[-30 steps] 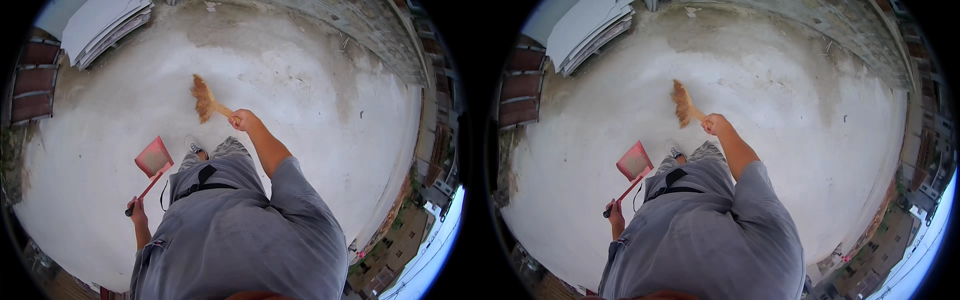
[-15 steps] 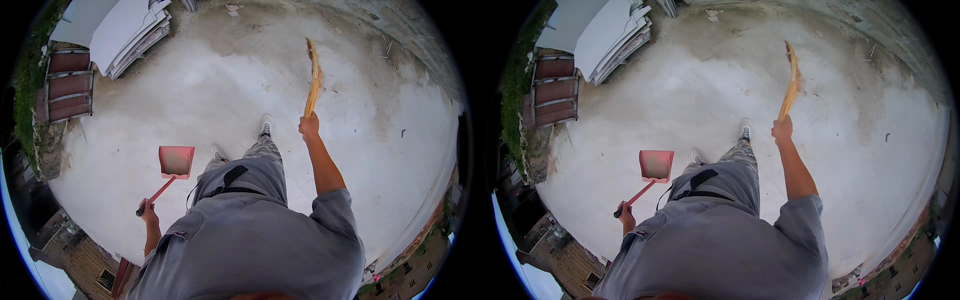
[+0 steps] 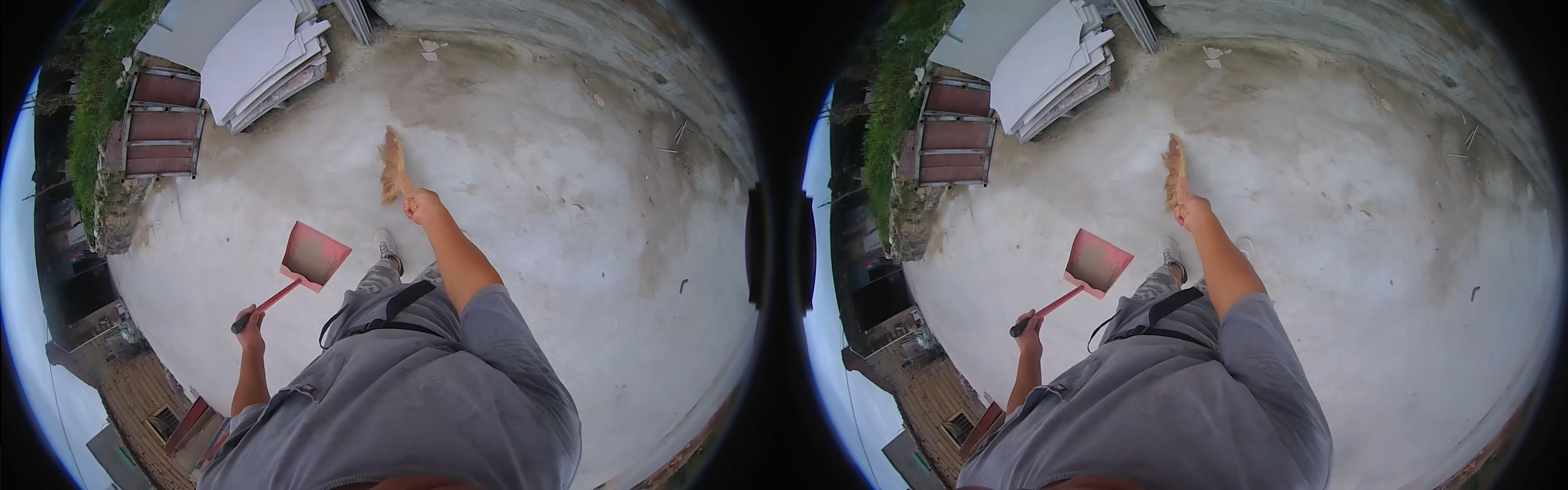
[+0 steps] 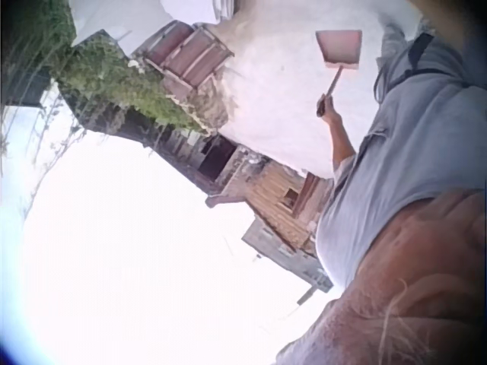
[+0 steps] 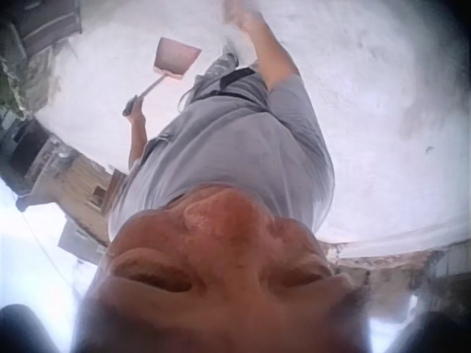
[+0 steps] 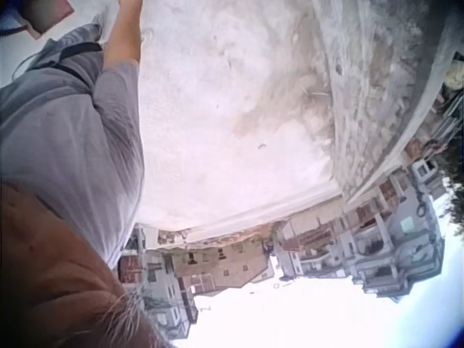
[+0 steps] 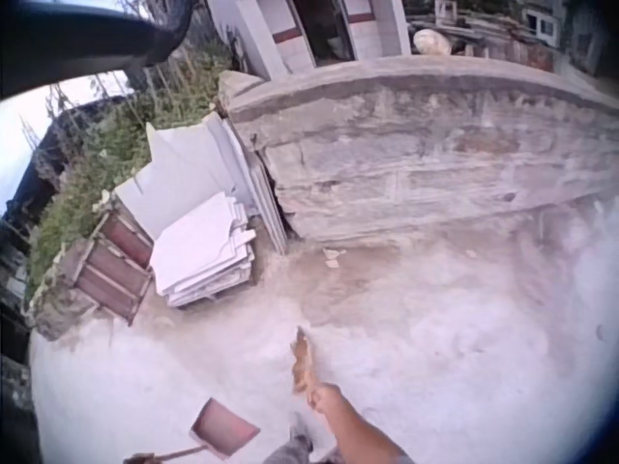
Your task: The person sweeps a concrete outdoor area using a broom and dustpan. They gather debris into the dustpan and continue sweeping across the surface, moving around stacked boxes and construction materials.
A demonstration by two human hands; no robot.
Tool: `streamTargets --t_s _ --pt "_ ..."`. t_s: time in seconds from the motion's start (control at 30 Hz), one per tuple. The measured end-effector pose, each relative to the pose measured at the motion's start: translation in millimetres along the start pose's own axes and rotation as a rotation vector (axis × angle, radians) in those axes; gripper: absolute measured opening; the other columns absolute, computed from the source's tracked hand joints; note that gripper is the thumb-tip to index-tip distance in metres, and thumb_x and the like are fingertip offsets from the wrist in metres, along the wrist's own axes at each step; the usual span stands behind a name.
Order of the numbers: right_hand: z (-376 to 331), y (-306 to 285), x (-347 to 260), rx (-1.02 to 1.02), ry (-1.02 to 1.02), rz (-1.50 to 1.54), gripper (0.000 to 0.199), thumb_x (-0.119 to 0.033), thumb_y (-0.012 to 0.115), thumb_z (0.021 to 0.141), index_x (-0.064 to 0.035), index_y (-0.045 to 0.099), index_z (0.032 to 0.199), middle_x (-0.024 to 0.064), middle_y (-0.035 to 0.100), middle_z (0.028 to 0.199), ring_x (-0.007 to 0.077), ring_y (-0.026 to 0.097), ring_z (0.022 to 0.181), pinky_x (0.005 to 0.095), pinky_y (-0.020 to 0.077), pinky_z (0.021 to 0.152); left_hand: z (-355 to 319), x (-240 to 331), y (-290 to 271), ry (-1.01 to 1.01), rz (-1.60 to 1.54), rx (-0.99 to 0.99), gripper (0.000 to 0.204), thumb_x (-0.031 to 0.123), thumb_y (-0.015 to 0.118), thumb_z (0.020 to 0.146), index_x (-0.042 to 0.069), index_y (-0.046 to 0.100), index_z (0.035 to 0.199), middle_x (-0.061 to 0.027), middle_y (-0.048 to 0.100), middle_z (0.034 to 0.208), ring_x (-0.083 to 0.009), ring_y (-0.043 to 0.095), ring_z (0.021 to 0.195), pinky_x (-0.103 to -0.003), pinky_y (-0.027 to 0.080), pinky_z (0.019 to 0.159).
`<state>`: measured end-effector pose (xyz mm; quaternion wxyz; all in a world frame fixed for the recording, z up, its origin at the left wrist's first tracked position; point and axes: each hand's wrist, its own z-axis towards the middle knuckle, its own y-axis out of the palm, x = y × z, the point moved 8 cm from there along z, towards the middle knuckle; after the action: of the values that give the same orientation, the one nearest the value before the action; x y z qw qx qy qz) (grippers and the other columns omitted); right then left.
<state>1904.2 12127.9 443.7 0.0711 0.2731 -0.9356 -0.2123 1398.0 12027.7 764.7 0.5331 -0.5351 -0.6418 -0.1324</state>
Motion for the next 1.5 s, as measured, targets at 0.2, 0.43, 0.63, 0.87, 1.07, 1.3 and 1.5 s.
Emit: streamTargets --t_s 0.2,0.43,0.63,0.87,1.07,1.3,1.5 --pt "-58 -113 -133 0.108 -0.145 0.238 0.014 -0.002 0.053 0.085 0.0049 0.048 0.096 0.0128 0.054 0.072 0.0137 0.050 0.050 0.0216 0.0430 0.042 57 8 27 -0.019 -0.022 0.001 0.019 -0.006 0.056 0.082 -0.002 0.058 0.101 -0.0136 0.058 0.107 -0.0202 0.060 0.091 -0.027 0.055 0.082" --pt "-118 -79 -198 0.506 -0.606 0.032 0.012 0.001 0.052 0.084 -0.0033 0.047 0.094 0.0083 0.050 0.070 0.0133 0.048 0.050 0.0234 0.0410 0.041 193 -18 110 -0.166 -0.144 0.003 0.021 -0.004 0.057 0.078 -0.001 0.058 0.099 -0.0103 0.058 0.097 -0.0177 0.061 0.082 -0.024 0.054 0.074" --pt "-79 66 -172 0.189 -0.238 -0.055 0.025 -0.003 0.052 0.086 -0.0052 0.047 0.111 0.0119 0.054 0.075 0.0120 0.048 0.050 0.0208 0.0424 0.041 264 -17 142 -0.273 -0.136 -0.040 0.019 -0.004 0.060 0.077 0.003 0.059 0.094 -0.0092 0.060 0.089 -0.0151 0.061 0.072 -0.023 0.054 0.064" --pt "19 85 -212 0.376 -0.182 0.265 0.015 -0.003 0.049 0.085 0.0041 0.047 0.099 0.0140 0.053 0.071 0.0138 0.047 0.045 0.0234 0.0389 0.037 309 73 177 -0.236 -0.100 -0.137 0.016 0.000 0.062 0.080 -0.001 0.058 0.095 -0.0119 0.062 0.089 -0.0185 0.063 0.074 -0.027 0.056 0.072" --pt "-17 155 -228 0.777 -0.582 -0.390 0.011 0.005 0.044 0.078 -0.0015 0.044 0.087 0.0102 0.044 0.060 0.0183 0.044 0.040 0.0317 0.0293 0.031 299 46 163 -0.222 -0.191 0.010 0.016 0.000 0.062 0.082 -0.001 0.058 0.097 -0.0106 0.060 0.094 -0.0164 0.061 0.075 -0.024 0.055 0.072" --pt "56 256 -308 0.811 -0.400 -0.960 0.018 -0.004 0.053 0.082 0.0057 0.060 0.096 0.0168 0.064 0.080 0.0239 0.058 0.049 0.0350 0.0446 0.038 278 71 186 -0.172 -0.113 0.066 0.016 0.004 0.061 0.085 0.000 0.058 0.100 -0.0100 0.059 0.097 -0.0163 0.060 0.077 -0.025 0.054 0.075" --pt "64 311 -344 0.412 -0.554 -0.998 0.021 -0.004 0.052 0.080 0.0044 0.061 0.098 0.0168 0.063 0.072 0.0226 0.059 0.049 0.0351 0.0422 0.037 233 114 188 -0.118 -0.113 0.219 0.015 0.001 0.061 0.084 -0.001 0.057 0.098 -0.0100 0.058 0.096 -0.0165 0.060 0.079 -0.025 0.054 0.076"
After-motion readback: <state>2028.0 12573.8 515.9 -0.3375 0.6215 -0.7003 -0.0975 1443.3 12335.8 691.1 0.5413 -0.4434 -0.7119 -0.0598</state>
